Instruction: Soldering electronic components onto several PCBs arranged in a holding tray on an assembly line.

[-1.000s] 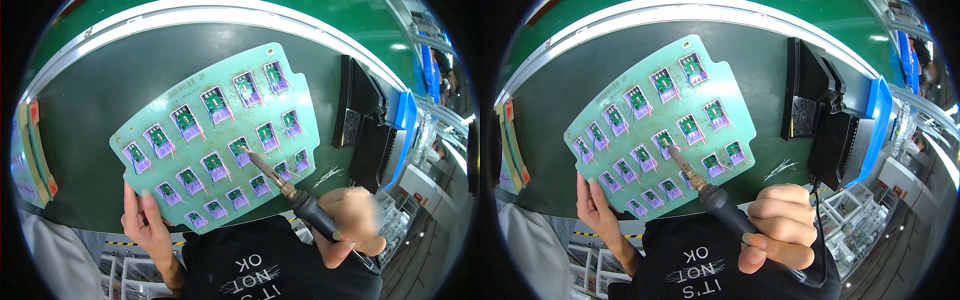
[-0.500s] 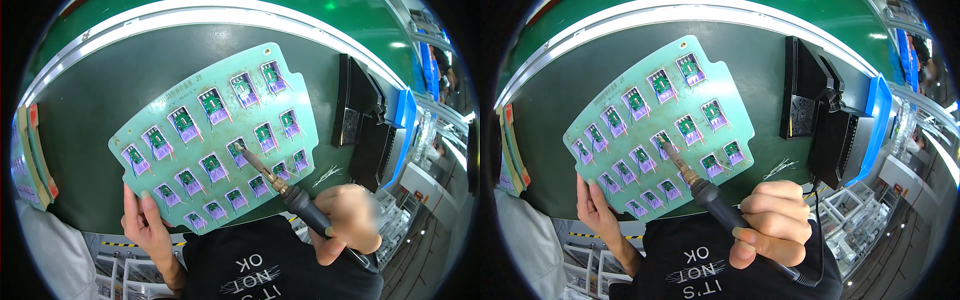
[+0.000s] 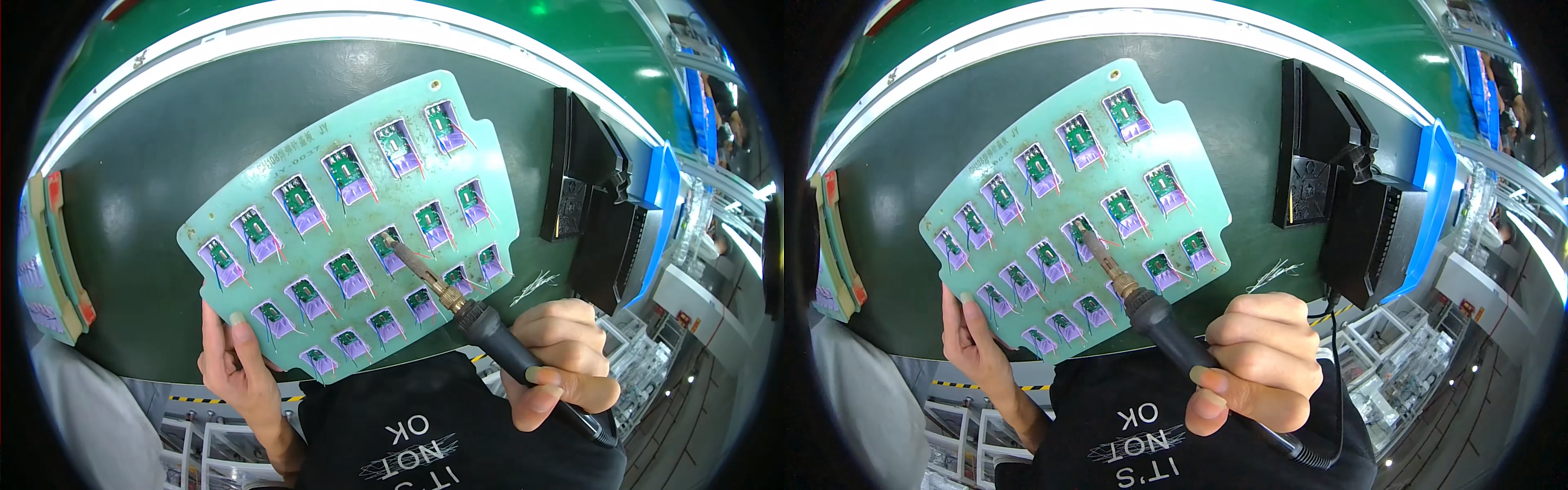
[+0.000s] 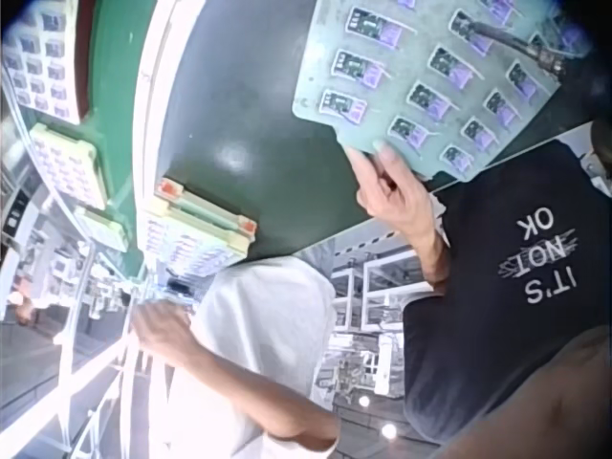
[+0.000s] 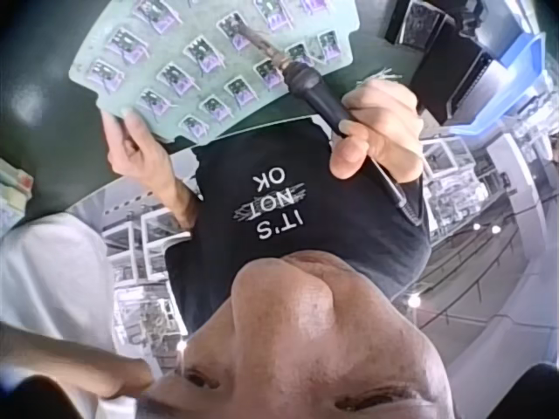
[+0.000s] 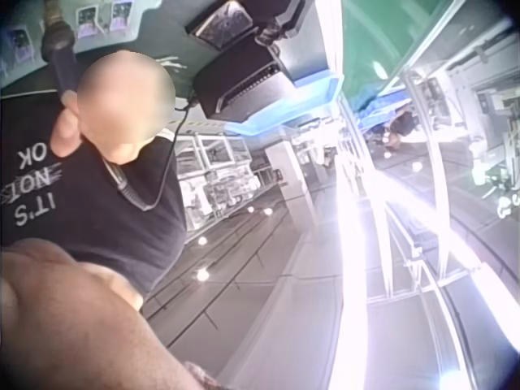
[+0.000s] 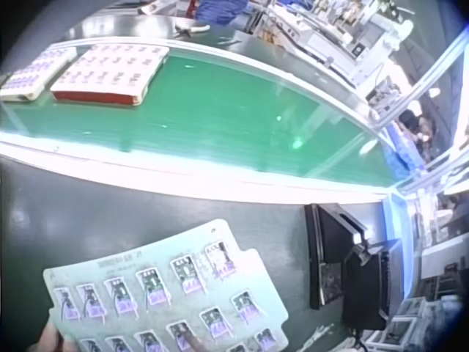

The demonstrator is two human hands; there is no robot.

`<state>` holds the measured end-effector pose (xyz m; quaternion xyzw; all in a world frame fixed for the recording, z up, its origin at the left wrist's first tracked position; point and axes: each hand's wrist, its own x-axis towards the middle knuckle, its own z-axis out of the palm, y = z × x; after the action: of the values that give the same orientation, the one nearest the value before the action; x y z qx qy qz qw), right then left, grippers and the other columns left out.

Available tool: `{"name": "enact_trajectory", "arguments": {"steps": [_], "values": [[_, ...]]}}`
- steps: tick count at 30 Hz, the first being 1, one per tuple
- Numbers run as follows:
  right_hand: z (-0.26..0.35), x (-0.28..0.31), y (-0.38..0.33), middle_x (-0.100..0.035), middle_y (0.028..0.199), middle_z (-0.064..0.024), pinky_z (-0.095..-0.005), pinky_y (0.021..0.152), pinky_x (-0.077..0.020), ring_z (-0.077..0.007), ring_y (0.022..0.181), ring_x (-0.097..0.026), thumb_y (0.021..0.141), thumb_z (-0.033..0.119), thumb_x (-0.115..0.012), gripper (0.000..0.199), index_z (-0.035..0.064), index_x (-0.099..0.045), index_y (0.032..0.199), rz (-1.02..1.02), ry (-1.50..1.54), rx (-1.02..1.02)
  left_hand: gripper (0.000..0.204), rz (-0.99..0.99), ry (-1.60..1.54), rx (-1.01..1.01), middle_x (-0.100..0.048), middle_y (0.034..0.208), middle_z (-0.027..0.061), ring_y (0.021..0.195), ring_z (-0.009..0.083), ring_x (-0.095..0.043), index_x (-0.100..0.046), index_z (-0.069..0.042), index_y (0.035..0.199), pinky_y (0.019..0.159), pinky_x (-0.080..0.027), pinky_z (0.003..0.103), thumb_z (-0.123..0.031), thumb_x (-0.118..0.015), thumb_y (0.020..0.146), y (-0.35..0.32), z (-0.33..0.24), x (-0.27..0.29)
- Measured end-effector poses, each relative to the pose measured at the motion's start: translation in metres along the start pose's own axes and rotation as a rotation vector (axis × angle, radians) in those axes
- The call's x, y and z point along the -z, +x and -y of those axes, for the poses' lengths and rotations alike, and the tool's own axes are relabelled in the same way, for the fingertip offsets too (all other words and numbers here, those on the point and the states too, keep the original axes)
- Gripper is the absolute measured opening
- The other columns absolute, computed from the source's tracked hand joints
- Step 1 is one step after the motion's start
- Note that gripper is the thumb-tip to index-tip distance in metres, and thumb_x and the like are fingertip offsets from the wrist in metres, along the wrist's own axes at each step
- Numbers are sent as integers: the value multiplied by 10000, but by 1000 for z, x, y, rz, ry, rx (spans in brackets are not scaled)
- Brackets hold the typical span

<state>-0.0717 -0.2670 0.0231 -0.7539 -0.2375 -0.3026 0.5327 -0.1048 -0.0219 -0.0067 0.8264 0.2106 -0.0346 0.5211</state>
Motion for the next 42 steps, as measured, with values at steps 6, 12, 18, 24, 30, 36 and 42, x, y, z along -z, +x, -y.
{"name": "enact_trajectory", "arguments": {"steps": [6,12,18,24,30,36,42], "values": [[6,1,-1,-430,459,-16,-221,285,-244,-113,321,-372,860,151,-572,231,-24,-444,782,4,-2,1,388,-10,-4,1,-608,974,50,650,2,-453,-423,76,1289,531,-318,135,-103,-448,946,-7,-1,2],[8,1,2,-430,458,-11,-231,306,-273,-126,336,-389,860,161,-575,226,-10,-452,775,3,-41,-31,387,7,3,1,-610,971,48,641,2,-450,-424,71,1291,526,-317,137,-105,-446,947,-4,-2,3],[10,6,1,-444,466,-13,-238,324,-300,-142,344,-410,865,190,-565,212,21,-442,831,-49,-72,5,380,-64,-7,-59,-503,562,-23,425,5,-379,-447,58,1278,374,-266,178,-92,-481,930,0,-1,-3],[10,54,12,-387,524,19,-242,383,-228,-86,341,-311,806,228,-474,183,49,-437,799,-284,-137,181,375,-43,-37,-40,-501,572,-33,427,-2,-372,-439,57,1285,378,-263,173,-65,-466,931,1,-2,-4],[-6,98,5,-260,460,24,-217,409,-186,-60,389,-231,833,166,-466,240,123,-305,660,-628,-264,93,367,-45,-39,-31,-510,581,-34,423,-7,-376,-441,59,1281,378,-269,168,-72,-450,939,-3,-3,-1],[-17,97,9,-240,443,5,-209,373,-149,-77,353,-206,814,145,-450,268,105,-266,624,-858,-599,119,364,-17,-38,-41,-511,682,-57,473,-23,-329,-450,47,1282,411,-237,160,-104,-453,951,-4,-6,-3],[-22,98,14,-262,418,-20,-216,360,-163,-98,313,-218,786,94,-453,265,80,-271,594,-874,-594,174,381,29,-147,4,-526,659,-33,473,-9,-397,-426,44,1298,397,-315,162,-103,-455,949,-2,-10,1]]}}
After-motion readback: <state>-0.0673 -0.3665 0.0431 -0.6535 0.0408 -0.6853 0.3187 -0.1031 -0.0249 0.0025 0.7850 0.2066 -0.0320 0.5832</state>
